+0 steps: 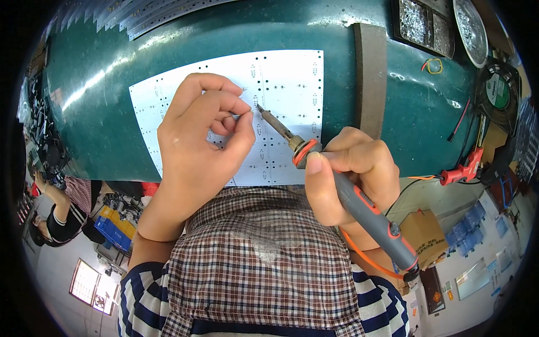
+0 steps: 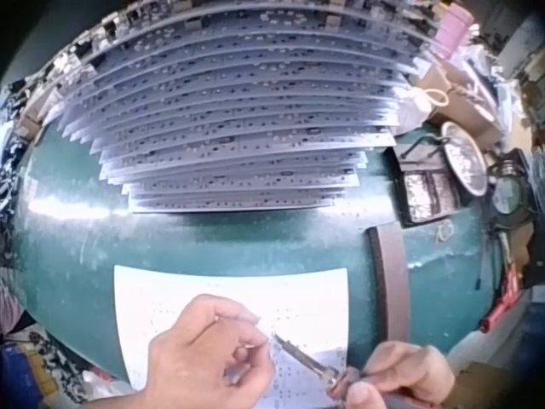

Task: The person solders electronic components onto a circuit board array using a soldering iron and soldering wire.

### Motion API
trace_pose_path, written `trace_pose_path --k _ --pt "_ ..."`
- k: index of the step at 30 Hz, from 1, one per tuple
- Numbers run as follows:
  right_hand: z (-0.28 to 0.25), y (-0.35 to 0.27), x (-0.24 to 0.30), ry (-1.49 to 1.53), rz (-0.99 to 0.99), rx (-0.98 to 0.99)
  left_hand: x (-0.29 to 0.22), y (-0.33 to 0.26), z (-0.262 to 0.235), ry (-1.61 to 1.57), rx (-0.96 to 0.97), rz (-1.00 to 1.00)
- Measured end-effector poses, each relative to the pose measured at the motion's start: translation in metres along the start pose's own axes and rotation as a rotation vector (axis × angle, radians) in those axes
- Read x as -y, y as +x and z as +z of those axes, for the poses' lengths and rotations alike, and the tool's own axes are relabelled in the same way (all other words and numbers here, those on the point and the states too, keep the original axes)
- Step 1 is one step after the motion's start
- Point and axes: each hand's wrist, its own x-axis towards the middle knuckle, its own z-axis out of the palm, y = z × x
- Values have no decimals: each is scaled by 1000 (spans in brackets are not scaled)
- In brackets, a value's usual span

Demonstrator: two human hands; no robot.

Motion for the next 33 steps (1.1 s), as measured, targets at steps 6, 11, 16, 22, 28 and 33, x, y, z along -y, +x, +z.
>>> trace_pose_path --k 6,11,16,22,28,33 --pt "-1 -1 1 14 -21 3 -4 -2 -6 -14 12 -12" --pt "-7 -8 0 76 -44 -44 -7 -10 -12 -54 20 -36" --pt "-8 -17 0 49 -82 -4 -8 -22 -6 -8 90 -51" --pt "-4 -18 1 21 -49 2 -4 -22 0 4 31 -4" --pt "-4 -19 0 12 -48 20 -3 -22 4 -6 9 4" --pt "-5 -21 -1 7 -48 16 -3 -21 3 -22 25 -11"
